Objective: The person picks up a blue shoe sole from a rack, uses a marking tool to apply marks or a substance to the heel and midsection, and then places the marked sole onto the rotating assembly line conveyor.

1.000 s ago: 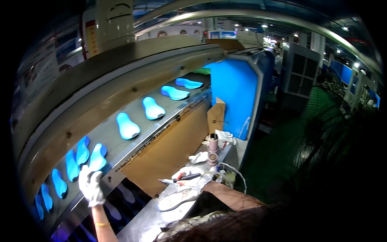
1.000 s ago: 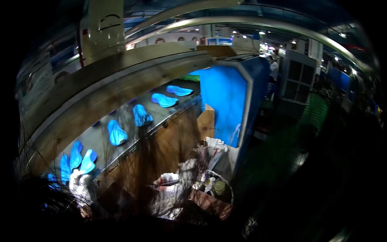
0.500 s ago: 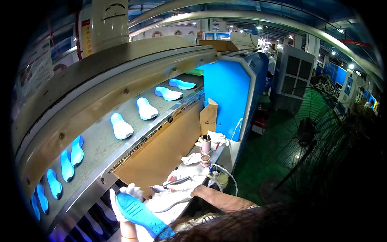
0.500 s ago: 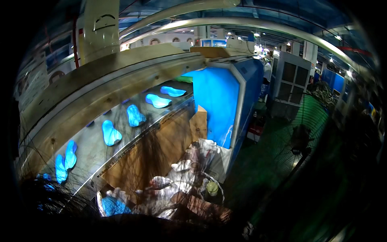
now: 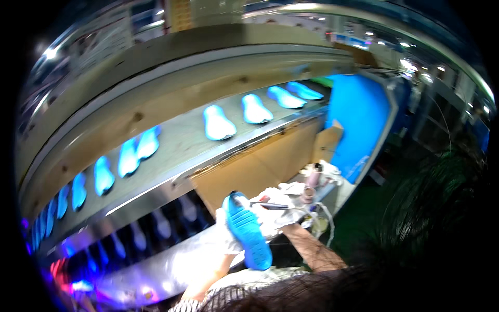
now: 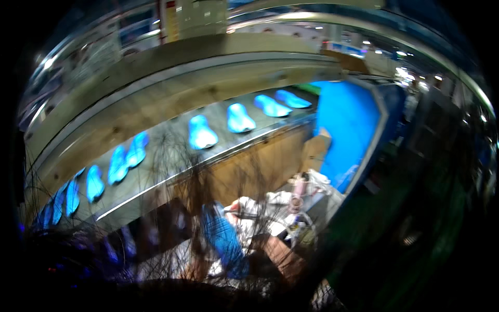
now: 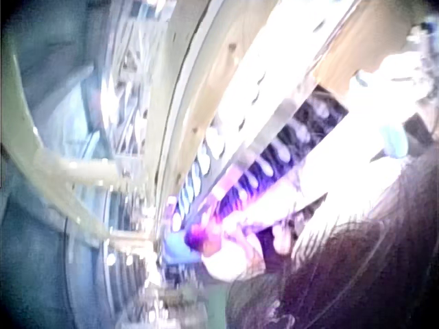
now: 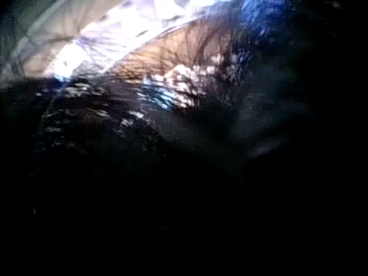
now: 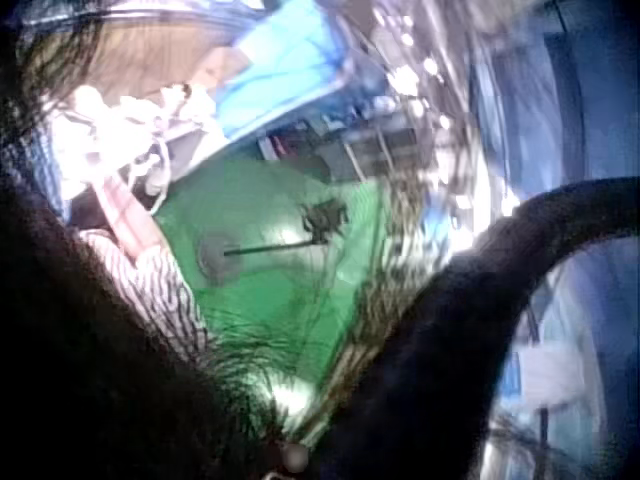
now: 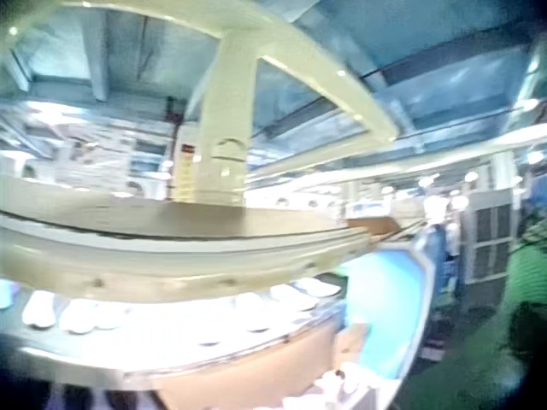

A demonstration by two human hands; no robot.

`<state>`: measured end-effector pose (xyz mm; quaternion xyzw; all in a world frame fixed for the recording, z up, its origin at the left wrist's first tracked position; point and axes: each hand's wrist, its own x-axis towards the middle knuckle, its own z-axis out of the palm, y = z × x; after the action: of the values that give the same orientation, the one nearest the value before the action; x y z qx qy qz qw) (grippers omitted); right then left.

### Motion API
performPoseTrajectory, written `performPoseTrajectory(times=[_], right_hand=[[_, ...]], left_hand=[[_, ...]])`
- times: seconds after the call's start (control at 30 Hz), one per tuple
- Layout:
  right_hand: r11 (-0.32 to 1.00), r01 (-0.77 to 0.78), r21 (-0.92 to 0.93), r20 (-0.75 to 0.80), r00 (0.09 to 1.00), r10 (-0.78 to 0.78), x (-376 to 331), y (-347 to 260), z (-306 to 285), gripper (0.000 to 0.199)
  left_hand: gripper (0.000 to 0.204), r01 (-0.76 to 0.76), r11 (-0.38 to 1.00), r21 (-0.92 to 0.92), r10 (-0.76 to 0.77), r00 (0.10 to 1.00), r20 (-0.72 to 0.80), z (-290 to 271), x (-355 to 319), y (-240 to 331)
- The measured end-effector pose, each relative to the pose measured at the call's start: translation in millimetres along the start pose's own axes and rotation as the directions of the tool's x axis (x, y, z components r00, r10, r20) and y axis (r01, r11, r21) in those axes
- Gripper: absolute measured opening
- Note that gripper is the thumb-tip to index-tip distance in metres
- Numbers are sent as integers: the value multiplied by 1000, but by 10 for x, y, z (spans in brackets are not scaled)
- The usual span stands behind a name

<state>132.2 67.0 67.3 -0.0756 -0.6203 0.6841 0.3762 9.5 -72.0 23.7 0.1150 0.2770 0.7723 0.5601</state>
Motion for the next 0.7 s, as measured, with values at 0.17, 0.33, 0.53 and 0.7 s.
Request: performPoseTrajectory(times=[0.17,0.33,0.53,0.7], right_hand=[[970,120,-213,3,992,-122,-46,-2,291,15],[987,-156,43,14,988,156,-26,154,224,12],[874,-382,300,90,924,372,-211,254,340,16],[816,-347,462,209,937,280,-359,455,256,18]], left_hand=[[67,-84,995,52,85,996,-4,-76,131,-33],[71,-107,994,17,107,994,15,-207,239,52],[75,-87,995,39,90,993,-80,273,8,215],[86,26,999,-20,-25,998,52,207,46,277]])
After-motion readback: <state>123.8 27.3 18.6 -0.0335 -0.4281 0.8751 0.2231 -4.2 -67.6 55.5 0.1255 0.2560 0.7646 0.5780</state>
